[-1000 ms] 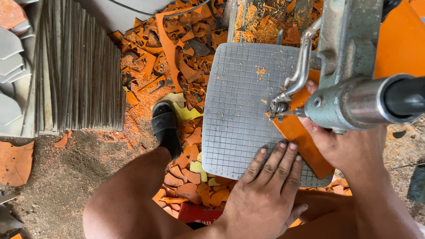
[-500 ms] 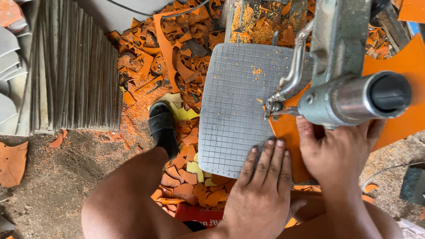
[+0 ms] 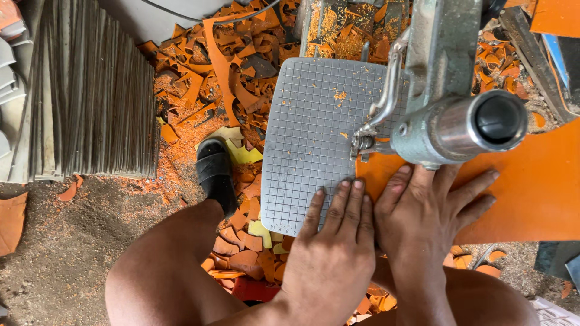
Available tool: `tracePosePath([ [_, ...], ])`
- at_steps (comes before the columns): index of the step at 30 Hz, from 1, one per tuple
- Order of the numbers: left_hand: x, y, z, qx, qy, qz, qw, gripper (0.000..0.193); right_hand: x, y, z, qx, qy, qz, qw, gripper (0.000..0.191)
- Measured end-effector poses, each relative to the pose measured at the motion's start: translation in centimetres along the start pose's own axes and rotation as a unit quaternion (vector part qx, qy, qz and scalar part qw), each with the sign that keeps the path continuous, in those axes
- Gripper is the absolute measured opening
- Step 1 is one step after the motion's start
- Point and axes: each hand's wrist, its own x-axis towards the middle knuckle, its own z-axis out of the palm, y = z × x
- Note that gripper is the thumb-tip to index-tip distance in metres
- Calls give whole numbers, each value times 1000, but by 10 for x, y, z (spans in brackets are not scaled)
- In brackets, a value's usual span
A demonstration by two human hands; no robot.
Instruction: The person uses a vertical cutting machine to cut shapes from orange rubber sheets. They guide the material under the blade, rotate it to follow curved outlines, and remove cut pieces, leaving scrap on the floor.
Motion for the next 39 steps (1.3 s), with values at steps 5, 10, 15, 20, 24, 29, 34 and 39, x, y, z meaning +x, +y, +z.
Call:
tracePosePath([
  [5, 1, -16, -10, -8, -27, 20, 999, 47, -5, -7, 5, 9, 20, -33, 999, 73],
  [10, 3, -21, -15, 22, -29, 44, 998, 53, -6, -8, -7, 9, -14, -62, 998, 68],
  [15, -2, -33, -21, 16, -33, 57, 998, 60, 20, 38, -57, -38, -118, -209, 970, 57],
  [20, -2, -63, -40, 29, -62, 94, 993, 60, 13, 89, -55, -43, -72, -364, 928, 60],
  [24, 1, -81, -57, -41, -73, 122, 989, 60, -11, 92, -47, -3, -63, -376, 924, 60],
  [29, -2, -67, -55, -37, -41, 80, 995, 63, -29, 67, -54, 9, -93, -281, 955, 60],
  [34, -2, -61, -49, -10, -18, 45, 999, 59, -47, 49, -51, 14, -87, -257, 962, 60],
  [39, -4, -57, -42, 27, -5, 28, 999, 55, -60, 44, -41, 19, -57, -251, 966, 53],
])
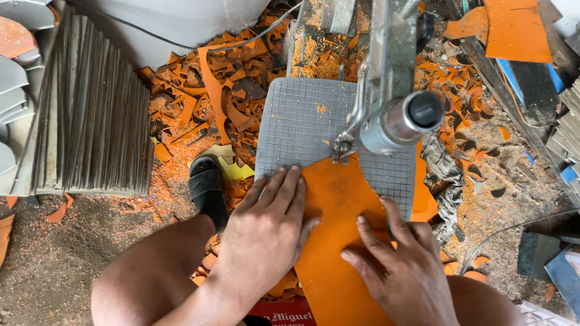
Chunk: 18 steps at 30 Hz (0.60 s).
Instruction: The person uses a vertical cutting machine to cut shapes from orange rubber sheets. They guide the material under the blade, rotate it to follow curved outlines, and remove cut pieces, leaving scrap on the floor.
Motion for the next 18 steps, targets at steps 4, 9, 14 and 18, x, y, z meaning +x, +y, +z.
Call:
tracePosePath([
  [4, -2, 7, 7, 33, 36, -16, 999, 57, -10, -13, 9, -11, 24, -17, 1000, 50],
  [9, -21, 31, 16, -7, 18, -55, 998, 68, -16, -15, 22, -1, 86, -61, 994, 45],
  [14, -43, 57, 41, -58, -30, -75, 995, 86, -15, -2, 31, 40, 73, -80, 993, 43],
  [18, -41, 58, 52, -54, -33, -89, 994, 82, -11, 3, 32, 39, 66, -84, 993, 43],
])
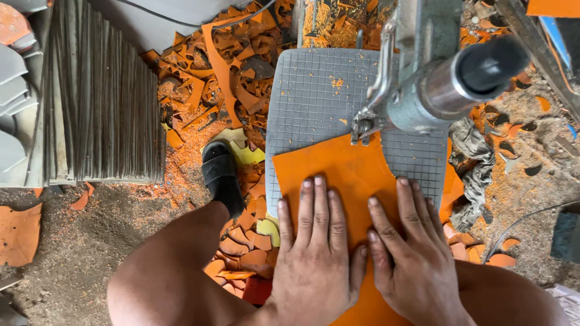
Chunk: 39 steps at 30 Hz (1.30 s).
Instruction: The person uses a vertical cutting machine to cut shapes from orange rubber sheets. They guide the material under the blade, rotate it to follow curved outlines, and remove cut pieces, leaving scrap on the floor.
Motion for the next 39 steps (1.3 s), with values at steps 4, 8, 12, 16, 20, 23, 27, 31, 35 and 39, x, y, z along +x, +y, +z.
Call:
tracePosePath([
  [4, 9, 3, 0, 0, 11, -1, 1000, 81, 7, 5, -2, 14, 9, -5, 1000, 42],
  [8, 13, 4, 0, -7, 28, 7, 1000, 76, 14, 9, -5, 11, 6, -4, 1000, 41],
  [12, 15, 4, 0, -14, 54, 6, 998, 72, 17, 13, -6, 10, 7, -8, 1000, 41],
  [16, 18, 6, 1, -18, 66, 0, 998, 69, 19, 18, -5, 4, 3, -12, 1000, 40],
  [20, 24, 8, 0, -19, 79, 0, 997, 66, 24, 24, -6, 11, 3, -25, 1000, 41],
  [23, 28, 8, -1, -21, 82, 1, 996, 66, 27, 26, -7, 13, 6, -32, 999, 41],
  [27, 34, 5, -2, -15, 82, 0, 997, 65, 29, 24, -7, 7, 10, -28, 1000, 43],
  [31, 39, 0, -4, -5, 92, 4, 996, 64, 32, 20, -6, -6, 12, -19, 1000, 45],
  [35, 45, -6, -7, 12, 92, 15, 996, 63, 33, 14, -3, -19, 19, -9, 1000, 46],
  [39, 51, -15, -12, 11, 88, 31, 996, 64, 34, 9, 0, -27, 24, -5, 999, 48],
])
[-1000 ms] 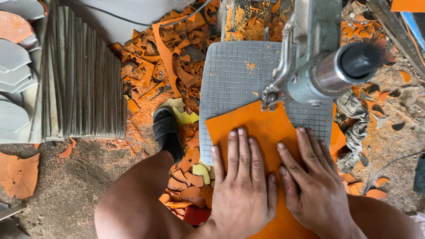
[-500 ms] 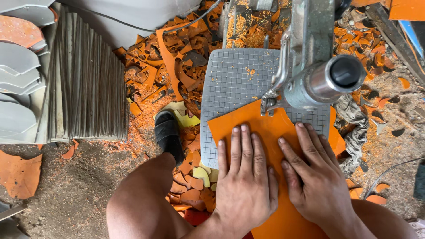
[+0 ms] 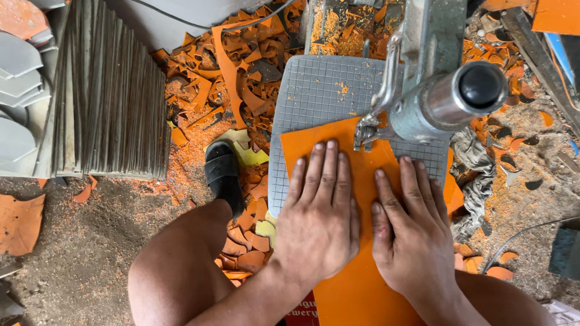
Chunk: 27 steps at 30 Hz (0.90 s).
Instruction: The person uses a vertical cutting machine to cut shapes from orange rubber sheets. They guide the material under the blade, rotate it to follow curved outlines, and remove cut pieces, leaving scrap on the floor.
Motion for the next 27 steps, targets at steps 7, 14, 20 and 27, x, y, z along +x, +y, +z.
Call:
tracePosePath([
  [7, 10, -5, -1, -12, 15, 5, 1000, 63, 5, -2, 4, -15, -3, 12, 1000, 48],
  [14, 23, -15, -3, 14, -4, 27, 1000, 59, 10, -9, 8, -13, 10, 38, 999, 50],
  [20, 34, -24, -5, -6, -24, 35, 999, 65, 14, -13, 12, -7, 21, 44, 999, 51],
  [27, 47, -35, -4, -4, -26, 54, 998, 61, 21, -20, 16, -28, 19, 73, 997, 52],
])
